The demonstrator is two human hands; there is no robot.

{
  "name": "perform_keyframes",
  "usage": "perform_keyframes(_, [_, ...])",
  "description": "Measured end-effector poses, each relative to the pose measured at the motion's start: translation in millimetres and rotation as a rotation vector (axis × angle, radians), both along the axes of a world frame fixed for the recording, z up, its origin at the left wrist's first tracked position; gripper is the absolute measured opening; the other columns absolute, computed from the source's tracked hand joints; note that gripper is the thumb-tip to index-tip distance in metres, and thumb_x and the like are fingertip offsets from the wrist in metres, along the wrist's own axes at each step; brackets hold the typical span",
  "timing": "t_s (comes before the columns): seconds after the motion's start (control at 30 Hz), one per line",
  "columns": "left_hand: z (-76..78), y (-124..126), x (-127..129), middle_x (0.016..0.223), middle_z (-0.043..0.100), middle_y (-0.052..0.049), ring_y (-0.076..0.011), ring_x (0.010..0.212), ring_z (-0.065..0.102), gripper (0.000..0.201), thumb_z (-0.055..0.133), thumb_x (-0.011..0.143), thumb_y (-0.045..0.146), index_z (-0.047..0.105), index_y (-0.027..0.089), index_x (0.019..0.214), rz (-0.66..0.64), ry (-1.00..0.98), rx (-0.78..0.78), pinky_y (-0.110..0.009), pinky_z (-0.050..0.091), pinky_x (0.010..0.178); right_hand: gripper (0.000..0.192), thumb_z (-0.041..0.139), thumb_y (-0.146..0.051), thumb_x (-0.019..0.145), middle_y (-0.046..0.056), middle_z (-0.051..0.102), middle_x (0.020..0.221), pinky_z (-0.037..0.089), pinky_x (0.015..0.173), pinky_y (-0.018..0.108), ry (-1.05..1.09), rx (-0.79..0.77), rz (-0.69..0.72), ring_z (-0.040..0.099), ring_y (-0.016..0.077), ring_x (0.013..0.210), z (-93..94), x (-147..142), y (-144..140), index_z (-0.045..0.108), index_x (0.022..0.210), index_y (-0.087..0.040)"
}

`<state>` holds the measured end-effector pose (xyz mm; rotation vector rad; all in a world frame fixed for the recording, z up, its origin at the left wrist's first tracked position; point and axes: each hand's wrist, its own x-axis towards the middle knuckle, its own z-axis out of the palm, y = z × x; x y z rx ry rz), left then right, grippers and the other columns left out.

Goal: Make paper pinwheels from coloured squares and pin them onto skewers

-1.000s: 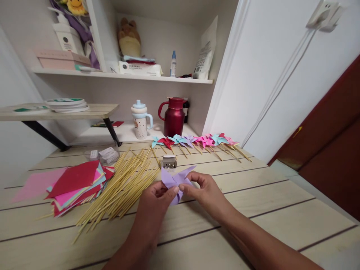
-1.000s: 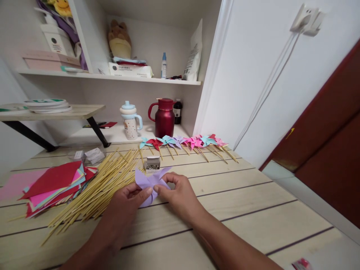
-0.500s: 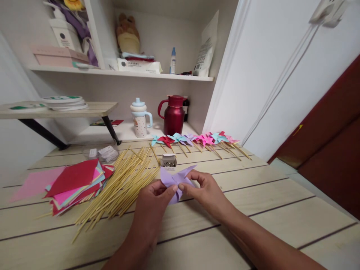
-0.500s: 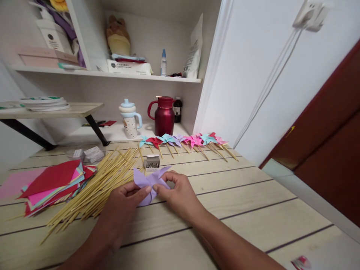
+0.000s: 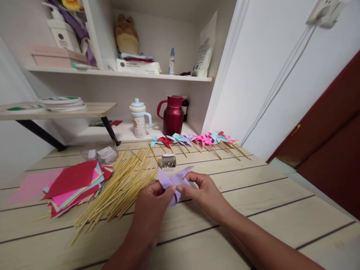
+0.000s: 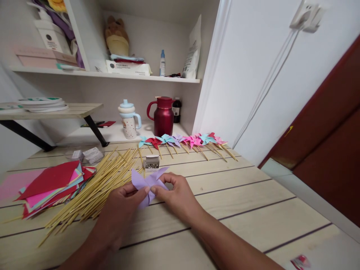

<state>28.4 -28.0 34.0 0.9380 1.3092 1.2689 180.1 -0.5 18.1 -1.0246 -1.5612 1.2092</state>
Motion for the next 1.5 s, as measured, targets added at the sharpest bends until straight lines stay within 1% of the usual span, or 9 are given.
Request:
perform_keyframes(0.17, [1.3,0.2,-3.5,0.071,0.075,-0.004,-0.0194,0.064,0.063,0.018,0.074,0.065,0.027,0.080,0.016,0.078,0.078,-0.087,-0.052,-0.028,0.047,0.065,0.041,0.068,-0.045,0.082,0.000,0.063,0.085,0.042,0.076,0.030,0.210,-0.087,-0.002,0.058,0.0176,0.082,-5.7,-0.6,1.4,0.059,0.116,-0.023])
perform_keyframes(0.23, [-0.5,2.0,-6.3,0.079,0.077,-0.005,-0.0204,0.072,0.066,0.023,0.074,0.065,0.029,0.080,0.016,0.083,0.111,-0.146,-0.026,-0.028,0.048,0.071,0.051,0.071,-0.049,0.080,-0.002,0.062,0.082,0.042,0.074,0.029,0.241,-0.152,-0.042,0.058,0.0165,0.080,-6.7,-0.7,2.5,0.054,0.122,-0.025])
perform_keyframes(0.5, [-8.6,3.3,-8.9,0.079,0.077,-0.005,-0.0226,0.078,0.068,0.028,0.074,0.070,0.036,0.078,0.016,0.089,0.075,-0.245,0.007,-0.031,0.048,0.076,0.044,0.083,-0.045,0.066,-0.006,0.052,0.060,0.029,0.051,0.023,0.192,-0.263,0.185,0.043,0.0080,0.052,-15.0,-12.8,4.5,0.063,0.092,-0.016])
perform_keyframes(0.67, [-11.7,3.1,-4.4,0.082,0.077,-0.006,-0.0231,0.082,0.068,0.025,0.072,0.073,0.035,0.078,0.016,0.089,0.003,-0.294,0.015,-0.033,0.048,0.082,0.036,0.084,-0.039,0.065,-0.006,0.051,0.056,0.030,0.053,0.023,0.253,-0.229,0.119,0.043,0.0083,0.053,-16.3,-18.2,2.6,0.057,0.070,-0.016])
perform_keyframes(1.03, [-12.9,2.2,-1.1,0.078,0.077,-0.008,-0.0243,0.078,0.069,0.029,0.079,0.066,0.037,0.078,0.013,0.084,-0.046,-0.446,-0.017,-0.037,0.049,0.084,0.037,0.085,-0.036,0.062,-0.006,0.051,0.055,0.033,0.054,0.024,0.281,-0.234,0.096,0.043,0.0080,0.052,-16.9,-21.1,2.4,0.055,0.065,-0.016])
perform_keyframes(1.17, [-6.9,2.6,-1.6,0.084,0.077,-0.012,-0.0263,0.087,0.070,0.030,0.081,0.064,0.032,0.077,0.011,0.085,-0.047,-0.525,-0.037,-0.037,0.051,0.085,0.031,0.079,-0.037,0.072,-0.006,0.052,0.064,0.037,0.057,0.024,0.311,-0.137,0.069,0.047,0.0103,0.058,-15.1,-16.4,1.1,0.060,0.086,-0.018])
perform_keyframes(1.27, [-5.4,3.5,-4.1,0.089,0.077,-0.012,-0.0261,0.090,0.070,0.026,0.080,0.064,0.026,0.076,0.012,0.086,0.011,-0.548,-0.062,-0.036,0.052,0.085,0.033,0.068,-0.037,0.085,-0.003,0.054,0.077,0.043,0.067,0.028,0.227,0.075,-0.106,0.053,0.0142,0.070,-9.2,-7.5,-0.7,0.058,0.113,-0.025])
perform_keyframes(1.37, [-6.5,4.2,-5.7,0.090,0.078,-0.012,-0.0259,0.089,0.071,0.020,0.078,0.067,0.024,0.076,0.012,0.083,0.030,-0.560,-0.068,-0.036,0.053,0.084,0.015,0.065,-0.033,0.087,0.000,0.052,0.081,0.043,0.071,0.030,0.001,0.370,-0.252,0.051,0.0167,0.076,-2.2,-0.2,-3.6,0.070,0.100,-0.026])
perform_keyframes(1.5, [-7.9,4.5,-4.9,0.089,0.078,-0.012,-0.0260,0.090,0.071,0.020,0.077,0.069,0.024,0.076,0.012,0.085,0.006,-0.565,-0.071,-0.036,0.054,0.084,0.010,0.068,-0.030,0.086,0.002,0.048,0.079,0.044,0.065,0.030,-0.164,0.478,-0.254,0.049,0.0178,0.074,-1.3,0.4,-4.2,0.077,0.089,-0.028])
